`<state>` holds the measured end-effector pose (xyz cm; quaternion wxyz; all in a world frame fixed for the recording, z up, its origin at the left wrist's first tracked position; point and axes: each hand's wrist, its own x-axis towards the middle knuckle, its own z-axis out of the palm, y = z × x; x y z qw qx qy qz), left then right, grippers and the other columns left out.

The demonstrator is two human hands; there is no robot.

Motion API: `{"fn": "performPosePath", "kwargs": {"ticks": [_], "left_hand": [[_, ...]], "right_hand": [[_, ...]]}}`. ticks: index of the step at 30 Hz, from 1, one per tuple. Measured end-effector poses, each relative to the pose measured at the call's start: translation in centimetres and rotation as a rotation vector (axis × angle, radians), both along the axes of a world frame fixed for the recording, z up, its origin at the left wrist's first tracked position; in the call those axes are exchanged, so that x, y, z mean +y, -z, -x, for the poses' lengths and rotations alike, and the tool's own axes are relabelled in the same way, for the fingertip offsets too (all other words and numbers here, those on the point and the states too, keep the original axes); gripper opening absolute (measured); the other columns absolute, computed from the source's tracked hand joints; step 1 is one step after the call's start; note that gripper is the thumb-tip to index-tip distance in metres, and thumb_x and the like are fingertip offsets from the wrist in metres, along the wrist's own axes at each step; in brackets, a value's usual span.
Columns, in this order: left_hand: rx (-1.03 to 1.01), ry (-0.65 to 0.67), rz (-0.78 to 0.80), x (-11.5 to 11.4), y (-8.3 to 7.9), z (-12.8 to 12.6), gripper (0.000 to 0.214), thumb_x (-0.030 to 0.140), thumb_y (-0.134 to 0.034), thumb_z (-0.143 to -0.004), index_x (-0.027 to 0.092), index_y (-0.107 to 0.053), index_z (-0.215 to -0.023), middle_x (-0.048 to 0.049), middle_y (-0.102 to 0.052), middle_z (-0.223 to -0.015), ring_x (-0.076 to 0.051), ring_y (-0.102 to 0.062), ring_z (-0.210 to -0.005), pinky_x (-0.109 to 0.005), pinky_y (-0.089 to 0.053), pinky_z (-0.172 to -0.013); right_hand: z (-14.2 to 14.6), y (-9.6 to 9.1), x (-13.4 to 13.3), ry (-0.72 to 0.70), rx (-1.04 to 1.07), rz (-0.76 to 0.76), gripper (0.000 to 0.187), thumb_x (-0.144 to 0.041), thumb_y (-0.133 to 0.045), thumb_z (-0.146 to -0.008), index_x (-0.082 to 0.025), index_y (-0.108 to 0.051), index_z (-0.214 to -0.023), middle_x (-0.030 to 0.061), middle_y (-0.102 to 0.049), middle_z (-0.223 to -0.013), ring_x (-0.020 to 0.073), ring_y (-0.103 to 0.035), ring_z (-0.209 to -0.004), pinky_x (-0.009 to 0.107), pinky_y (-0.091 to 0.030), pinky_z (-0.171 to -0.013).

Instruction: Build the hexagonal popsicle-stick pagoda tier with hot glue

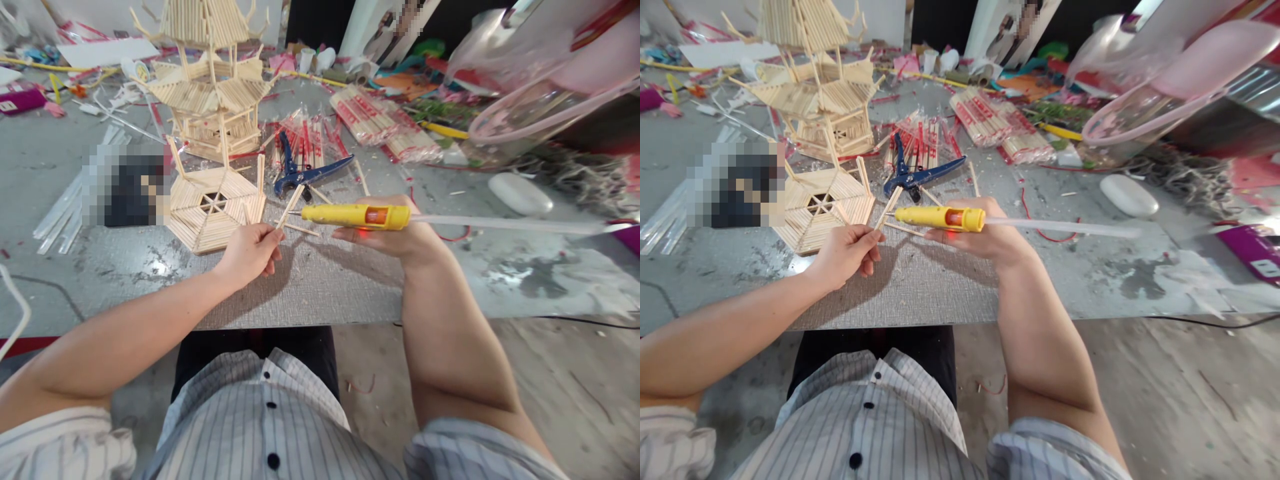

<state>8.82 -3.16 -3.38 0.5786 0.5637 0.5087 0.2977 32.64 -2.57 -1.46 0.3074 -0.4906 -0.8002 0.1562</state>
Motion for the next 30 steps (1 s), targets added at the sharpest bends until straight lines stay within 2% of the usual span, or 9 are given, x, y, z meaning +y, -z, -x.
{"fn": "performPosePath", "kwargs": {"ticks": [14,18,21,23,27,30], "left_hand": [[0.007,-0.008,0.010,-0.1,-0.4,-0.1,0.021,0.021,-0.048,-0.093,0.015,-0.058,-0.076,0.0039,-0.056,-0.054,-0.006,-0.051,-0.034,-0.016,-0.041,-0.032],[0.014,-0.003,-0.002,0.0,-0.2,0.0,0.021,0.022,-0.048,-0.092,0.015,-0.059,-0.076,0.0037,-0.056,-0.054,-0.006,-0.051,-0.034,-0.017,-0.041,-0.032],[0.002,0.005,-0.015,0.1,0.1,0.1,0.020,0.024,-0.049,-0.092,0.015,-0.060,-0.078,0.0036,-0.056,-0.055,-0.006,-0.052,-0.035,-0.016,-0.041,-0.032],[-0.006,0.003,-0.020,0.0,0.1,0.0,0.019,0.023,-0.049,-0.092,0.015,-0.060,-0.079,0.0036,-0.056,-0.055,-0.006,-0.052,-0.035,-0.016,-0.040,-0.032],[-0.024,0.001,-0.048,-0.1,-0.3,0.0,0.019,0.020,-0.049,-0.092,0.014,-0.058,-0.077,0.0034,-0.056,-0.055,-0.006,-0.051,-0.035,-0.017,-0.039,-0.032],[-0.044,-0.002,-0.068,-0.1,-0.4,0.1,0.019,0.021,-0.050,-0.092,0.014,-0.058,-0.077,0.0034,-0.056,-0.056,-0.005,-0.050,-0.035,-0.016,-0.038,-0.032]], "right_hand": [[-0.8,0.6,0.3,0.035,0.064,-0.015,0.044,-0.060,-0.072,-0.067,-0.020,-0.055,-0.060,0.0003,-0.055,-0.055,0.0122,-0.047,-0.051,0.028,-0.036,-0.051],[-0.8,1.3,0.5,0.077,0.155,0.030,0.039,-0.057,-0.076,-0.062,-0.021,-0.062,-0.065,0.0026,-0.063,-0.062,0.0161,-0.056,-0.057,0.029,-0.043,-0.055],[-1.0,2.0,1.0,0.204,0.316,0.061,0.040,-0.053,-0.081,-0.054,-0.021,-0.065,-0.073,0.0037,-0.068,-0.072,0.0186,-0.062,-0.068,0.031,-0.051,-0.063],[-1.4,2.2,1.6,0.319,0.434,0.039,0.044,-0.050,-0.083,-0.051,-0.021,-0.061,-0.075,0.0036,-0.068,-0.074,0.0161,-0.061,-0.066,0.031,-0.052,-0.063],[-3.4,1.9,2.7,0.507,0.598,-0.133,0.037,-0.051,-0.073,-0.067,-0.018,-0.057,-0.069,0.0036,-0.062,-0.066,0.0088,-0.047,-0.045,0.027,-0.043,-0.046],[-5.8,1.8,3.0,0.750,0.608,-0.230,0.037,-0.051,-0.064,-0.079,-0.015,-0.057,-0.071,0.0023,-0.055,-0.060,0.0090,-0.045,-0.043,0.027,-0.036,-0.042]]}}
